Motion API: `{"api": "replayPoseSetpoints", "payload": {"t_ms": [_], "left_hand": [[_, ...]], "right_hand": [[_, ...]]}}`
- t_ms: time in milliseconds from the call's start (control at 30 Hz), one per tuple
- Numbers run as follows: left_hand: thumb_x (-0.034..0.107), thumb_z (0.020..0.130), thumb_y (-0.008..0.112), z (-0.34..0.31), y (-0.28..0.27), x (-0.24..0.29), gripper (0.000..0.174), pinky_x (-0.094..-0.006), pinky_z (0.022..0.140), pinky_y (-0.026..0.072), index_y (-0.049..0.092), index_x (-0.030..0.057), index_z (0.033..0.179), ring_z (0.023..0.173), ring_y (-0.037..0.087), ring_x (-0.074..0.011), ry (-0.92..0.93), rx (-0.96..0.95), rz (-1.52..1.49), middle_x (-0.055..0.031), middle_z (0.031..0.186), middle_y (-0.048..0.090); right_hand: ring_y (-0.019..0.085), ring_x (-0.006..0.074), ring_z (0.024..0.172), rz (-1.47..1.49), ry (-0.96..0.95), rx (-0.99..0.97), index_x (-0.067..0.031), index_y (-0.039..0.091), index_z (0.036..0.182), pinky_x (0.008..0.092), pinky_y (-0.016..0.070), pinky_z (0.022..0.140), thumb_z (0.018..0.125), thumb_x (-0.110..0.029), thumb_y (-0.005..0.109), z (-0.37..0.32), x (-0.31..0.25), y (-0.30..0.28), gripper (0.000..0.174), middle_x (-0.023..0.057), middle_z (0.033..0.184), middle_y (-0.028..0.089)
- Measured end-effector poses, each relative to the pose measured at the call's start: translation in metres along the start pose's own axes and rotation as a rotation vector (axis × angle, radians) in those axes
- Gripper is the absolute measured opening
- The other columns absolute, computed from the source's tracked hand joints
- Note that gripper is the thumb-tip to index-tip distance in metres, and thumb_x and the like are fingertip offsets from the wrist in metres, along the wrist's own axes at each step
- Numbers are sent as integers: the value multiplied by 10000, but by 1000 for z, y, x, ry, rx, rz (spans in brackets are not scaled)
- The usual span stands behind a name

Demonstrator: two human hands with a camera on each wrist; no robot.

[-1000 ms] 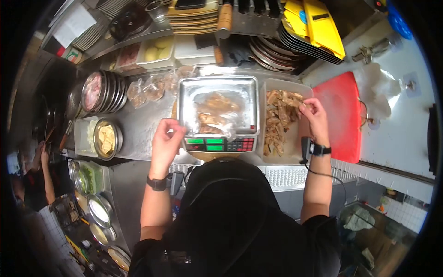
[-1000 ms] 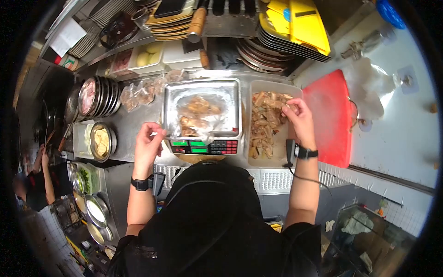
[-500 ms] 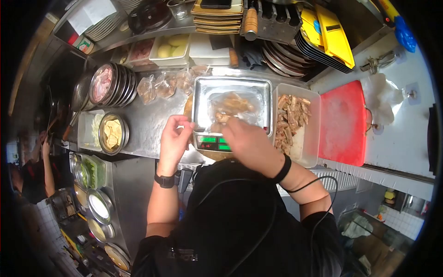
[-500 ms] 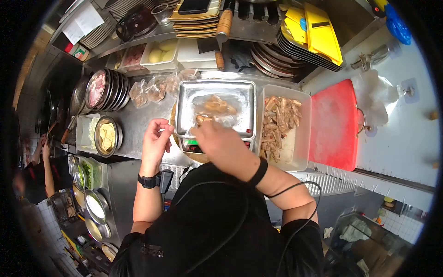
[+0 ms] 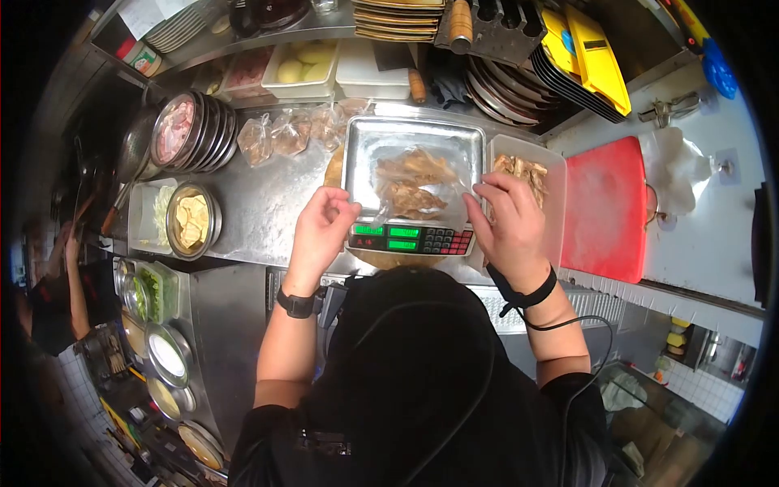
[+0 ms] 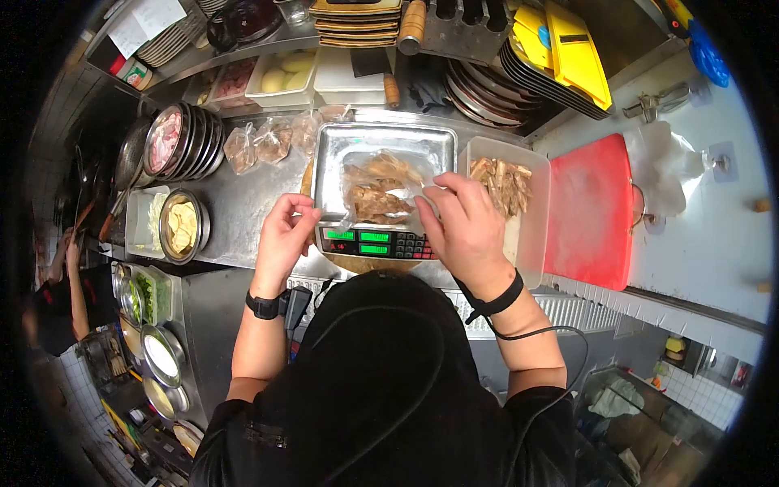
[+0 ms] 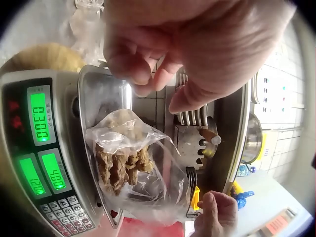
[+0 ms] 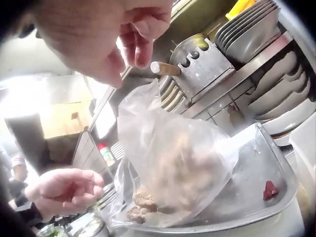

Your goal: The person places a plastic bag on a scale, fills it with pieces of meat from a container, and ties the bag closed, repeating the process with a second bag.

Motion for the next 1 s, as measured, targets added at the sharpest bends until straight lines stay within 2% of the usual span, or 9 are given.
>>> {"api": "replayPoseSetpoints", "payload": {"t_ms": [300, 400, 500, 700, 800, 867, 900, 967, 1000], "left_hand": [[158, 895, 761, 2, 8, -4, 221, -208, 546, 400, 617, 32, 1005, 620, 485, -22, 1, -48, 138, 46, 760, 576], [172, 885, 774, 3, 11, -11, 239, -213, 551, 406, 615, 35, 1000, 618, 477, -32, 13, -94, 194, 45, 755, 567], [171, 875, 786, 3, 18, -16, 243, -215, 553, 408, 611, 38, 978, 618, 480, -43, 72, -143, 286, 39, 751, 562], [149, 888, 779, 1, 13, -9, 206, -215, 581, 435, 605, 43, 910, 659, 517, -51, 42, -142, 222, 33, 724, 547], [148, 902, 764, 3, 9, -14, 189, -200, 567, 401, 604, 50, 916, 658, 492, -30, -21, -129, 197, 54, 738, 551], [148, 910, 756, 4, 8, -9, 177, -196, 553, 385, 603, 60, 917, 653, 486, -19, -84, -121, 192, 60, 750, 563], [159, 917, 750, 3, 9, -4, 175, -192, 536, 375, 601, 67, 920, 640, 485, -14, -93, -113, 168, 58, 757, 574], [177, 929, 738, 5, 9, 0, 175, -188, 471, 349, 594, 76, 922, 571, 462, -10, -101, -114, 175, 54, 758, 576], [181, 935, 732, 5, 8, 1, 175, -187, 446, 334, 591, 80, 922, 543, 446, -8, -110, -113, 166, 54, 754, 571]], "right_hand": [[646, 286, 838, 13, 82, 70, -41, 669, 976, 364, 531, 695, 750, -75, 830, -6, 6, -7, 279, 112, 955, 633], [625, 232, 707, 26, 85, 41, -21, 659, 1022, 319, 511, 603, 764, -41, 831, -6, 3, -10, 311, 117, 901, 643], [631, 272, 720, 41, 169, -13, -45, 658, 1009, 375, 507, 623, 780, -124, 825, -8, 6, -11, 294, 94, 819, 622], [649, 308, 679, -104, 483, -104, -40, 666, 1031, 411, 513, 623, 858, -141, 746, -26, 91, -47, 216, 132, 778, 651], [678, 360, 748, -57, 545, -280, -51, 679, 1029, 450, 524, 657, 845, -96, 721, -72, 151, -44, 195, 179, 857, 690], [687, 387, 836, -118, 495, -589, -52, 693, 998, 481, 528, 726, 824, -74, 697, -114, 182, -30, 175, 195, 912, 706], [687, 387, 836, -125, 508, -584, -52, 693, 998, 481, 528, 726, 824, -74, 697, -132, 191, -24, 175, 195, 912, 706], [678, 391, 889, -44, 466, -928, -79, 705, 1075, 448, 534, 786, 839, -123, 687, -168, 202, -9, 240, 201, 946, 710], [678, 391, 889, -43, 478, -925, -79, 705, 1075, 448, 534, 786, 839, -123, 687, -177, 206, -2, 240, 201, 946, 710]]}}
Point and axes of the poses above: each hand's wrist, its own z-axis towards the middle knuckle, its own y-axis out of the palm, x = y × z, the point moved 2 cm from there along z, towards the middle knuckle
